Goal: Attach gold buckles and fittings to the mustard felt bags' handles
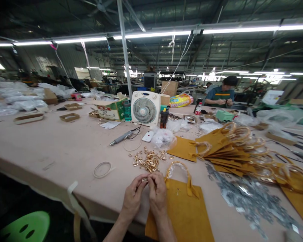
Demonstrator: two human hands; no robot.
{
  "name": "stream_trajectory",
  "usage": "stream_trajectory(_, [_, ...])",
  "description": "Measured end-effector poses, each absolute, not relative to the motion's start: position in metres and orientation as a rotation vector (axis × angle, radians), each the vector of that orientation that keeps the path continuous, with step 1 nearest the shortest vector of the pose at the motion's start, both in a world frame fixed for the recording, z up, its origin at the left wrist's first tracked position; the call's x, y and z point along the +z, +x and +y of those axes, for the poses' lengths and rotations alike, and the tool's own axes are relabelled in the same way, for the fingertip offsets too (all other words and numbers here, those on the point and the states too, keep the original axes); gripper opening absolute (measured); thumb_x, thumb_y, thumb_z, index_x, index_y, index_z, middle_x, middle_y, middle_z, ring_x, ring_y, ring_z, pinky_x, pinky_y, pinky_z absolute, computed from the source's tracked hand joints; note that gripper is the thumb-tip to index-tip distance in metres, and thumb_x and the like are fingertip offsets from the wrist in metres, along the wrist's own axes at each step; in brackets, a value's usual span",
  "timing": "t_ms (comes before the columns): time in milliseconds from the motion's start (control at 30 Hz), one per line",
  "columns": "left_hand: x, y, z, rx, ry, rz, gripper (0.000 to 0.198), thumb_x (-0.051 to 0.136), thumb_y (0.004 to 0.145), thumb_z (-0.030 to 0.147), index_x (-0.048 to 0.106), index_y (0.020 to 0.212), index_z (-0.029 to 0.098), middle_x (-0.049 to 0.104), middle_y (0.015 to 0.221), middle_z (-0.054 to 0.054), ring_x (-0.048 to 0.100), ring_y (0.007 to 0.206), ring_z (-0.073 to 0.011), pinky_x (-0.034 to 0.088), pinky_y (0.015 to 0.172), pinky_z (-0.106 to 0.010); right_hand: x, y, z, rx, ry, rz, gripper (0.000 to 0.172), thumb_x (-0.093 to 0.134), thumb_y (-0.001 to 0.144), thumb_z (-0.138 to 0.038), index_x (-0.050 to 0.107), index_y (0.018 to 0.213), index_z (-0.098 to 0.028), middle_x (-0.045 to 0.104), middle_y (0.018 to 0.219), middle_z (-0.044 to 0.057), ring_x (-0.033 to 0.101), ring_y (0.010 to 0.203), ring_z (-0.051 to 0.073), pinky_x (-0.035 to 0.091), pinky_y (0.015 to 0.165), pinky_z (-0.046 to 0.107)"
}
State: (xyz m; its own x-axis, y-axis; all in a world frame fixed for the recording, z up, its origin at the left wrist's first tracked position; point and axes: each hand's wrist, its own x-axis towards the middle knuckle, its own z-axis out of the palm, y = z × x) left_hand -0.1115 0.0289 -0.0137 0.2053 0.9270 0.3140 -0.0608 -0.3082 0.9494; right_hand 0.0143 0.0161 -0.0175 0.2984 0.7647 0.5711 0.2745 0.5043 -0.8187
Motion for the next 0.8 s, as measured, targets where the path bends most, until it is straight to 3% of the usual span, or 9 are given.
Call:
stream_trajectory(200, [-0.017,-0.108,0.03,1.255,1.603,0.923,0.037,0.055,0.101,0.049,0.07,0.125,0.025,0.072,0.133,-0.008,0.066,0.126,-0.0238,0.053,0.114,-0.039,-0.011,0.017,0.011,0.572,-1.066,-1.155,0.028,0.058,0.102,-0.045,0.071,0.092,-0.023,0.064,0.097,0.005,0.06,0.094,0.02,0.05,0.083,0.032])
stream_trajectory(300, [-0.026,-0.105,0.036,1.238,1.589,1.01,0.043,0.056,0.098,0.057,0.07,0.126,0.027,0.07,0.136,-0.007,0.064,0.13,-0.0264,0.052,0.117,-0.046,-0.009,0.02,0.012,0.823,-0.978,-0.979,0.038,0.062,0.098,-0.058,0.071,0.1,-0.022,0.065,0.091,0.004,0.061,0.082,0.018,0.051,0.075,0.03])
stream_trajectory(367, [-0.033,-0.101,0.043,1.244,1.639,1.024,0.044,0.058,0.096,0.059,0.07,0.127,0.03,0.065,0.144,-0.005,0.057,0.138,-0.0277,0.044,0.123,-0.051,-0.009,0.025,0.016,0.999,-0.912,-0.889,0.053,0.061,0.093,-0.07,0.071,0.106,-0.019,0.065,0.082,0.002,0.059,0.07,0.016,0.049,0.066,0.028])
stream_trajectory(433, [-0.037,-0.097,0.048,1.259,1.708,0.975,0.041,0.059,0.096,0.059,0.07,0.126,0.033,0.056,0.154,-0.002,0.047,0.148,-0.028,0.035,0.129,-0.052,-0.01,0.032,0.018,1.137,-0.862,-0.887,0.064,0.06,0.089,-0.078,0.073,0.099,-0.016,0.062,0.072,0.001,0.055,0.062,0.013,0.046,0.062,0.026])
stream_trajectory(533, [-0.037,-0.093,0.047,1.241,1.746,0.923,0.041,0.058,0.097,0.059,0.069,0.128,0.036,0.046,0.162,0.001,0.039,0.153,-0.0279,0.029,0.131,-0.052,-0.009,0.038,0.012,1.254,-0.805,-0.877,0.064,0.067,0.084,-0.078,0.075,0.09,-0.015,0.062,0.074,0.0,0.053,0.064,0.01,0.046,0.065,0.024])
stream_trajectory(600, [-0.034,-0.091,0.044,1.189,1.739,0.969,0.047,0.057,0.096,0.061,0.064,0.136,0.036,0.05,0.16,-0.001,0.043,0.151,-0.0289,0.034,0.129,-0.053,-0.008,0.041,0.003,1.279,-0.805,-0.796,0.057,0.08,0.078,-0.07,0.075,0.095,-0.016,0.066,0.082,0.001,0.057,0.069,0.01,0.048,0.07,0.024])
stream_trajectory(700, [-0.031,-0.087,0.04,1.077,1.721,0.972,0.061,0.061,0.095,0.059,0.051,0.149,0.033,0.057,0.153,-0.007,0.057,0.138,-0.0287,0.05,0.119,-0.049,-0.008,0.056,-0.014,1.224,-0.88,-0.733,0.051,0.093,0.068,-0.056,0.074,0.096,-0.018,0.069,0.084,0.0,0.06,0.071,0.012,0.048,0.071,0.025])
stream_trajectory(800, [-0.031,-0.085,0.037,1.042,1.79,0.88,0.059,0.064,0.096,0.052,0.05,0.15,0.032,0.055,0.153,-0.009,0.062,0.131,-0.026,0.059,0.108,-0.043,-0.009,0.09,-0.034,1.033,-1.032,-0.766,0.043,0.093,0.069,-0.049,0.072,0.092,-0.02,0.068,0.081,-0.001,0.059,0.073,0.013,0.047,0.07,0.025])
